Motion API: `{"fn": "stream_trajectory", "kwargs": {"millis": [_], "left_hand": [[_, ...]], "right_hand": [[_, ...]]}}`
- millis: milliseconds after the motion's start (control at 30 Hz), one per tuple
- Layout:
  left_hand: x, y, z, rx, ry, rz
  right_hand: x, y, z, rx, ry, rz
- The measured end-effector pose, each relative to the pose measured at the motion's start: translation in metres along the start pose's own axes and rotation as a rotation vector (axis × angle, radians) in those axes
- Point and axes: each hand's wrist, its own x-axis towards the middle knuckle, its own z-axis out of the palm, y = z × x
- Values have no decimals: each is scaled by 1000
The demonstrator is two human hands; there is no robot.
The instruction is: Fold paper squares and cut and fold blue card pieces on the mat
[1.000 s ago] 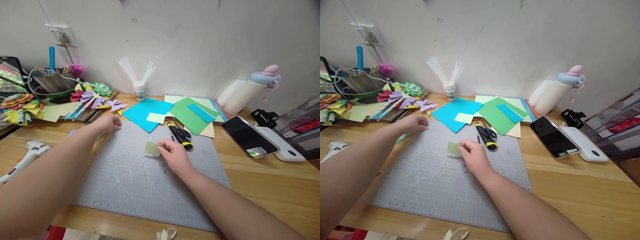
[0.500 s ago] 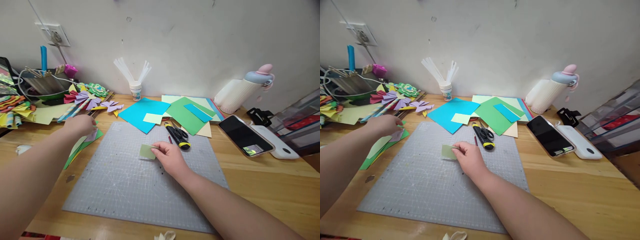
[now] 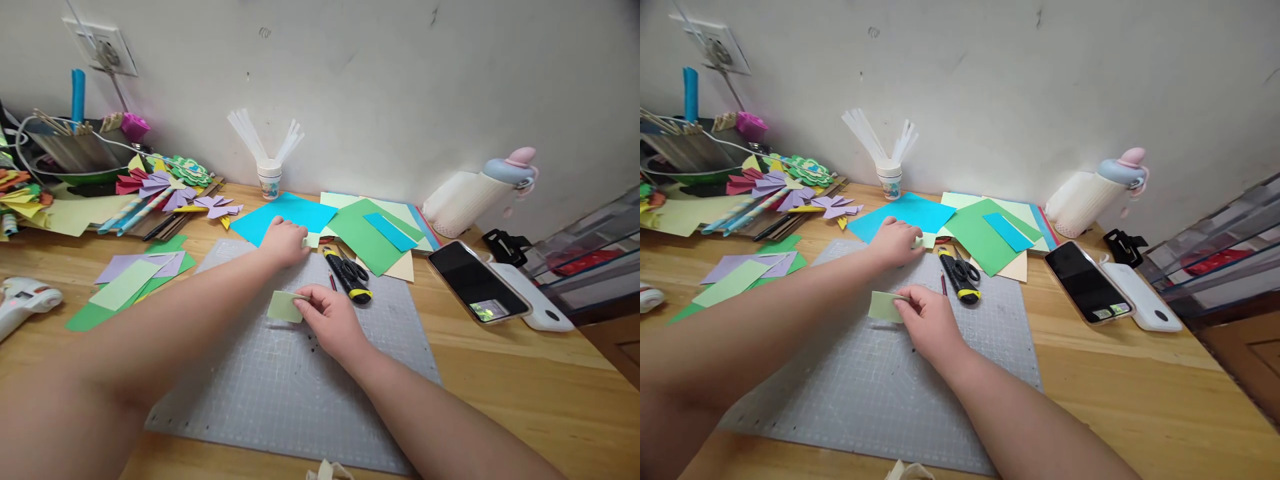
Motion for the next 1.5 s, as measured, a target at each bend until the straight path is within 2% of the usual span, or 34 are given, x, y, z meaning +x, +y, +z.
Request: {"fn": "stream_trajectory", "kwargs": {"millis": [333,600,733,900,1033,1133,1267,1400,1500], "left_hand": [[-4,4,5,-124,65,-34],[14,-5,9,-284,-8,-317],[18,-1,9,-396,-25,-429],[18,5,6,-536,38,-498],[14,-4,-7,-691,132,-545],[-2,-16,-24,-838,223,-579],[-50,-28,-46,-1047,293,-616],[-107,-30,-56,-1253,158,-647],[-136,-28,-54,-1338,56,-662]], "right_hand": [[0,-2,2,-3,-16,-4],[0,-2,2,11,-2,9],[1,-4,2,4,-6,14],[1,-3,2,12,-7,15],[2,-2,0,26,11,43],[4,-4,-2,37,42,109],[7,-9,-6,27,76,209],[13,-12,-14,-11,45,282],[17,-12,-21,-66,35,326]]}}
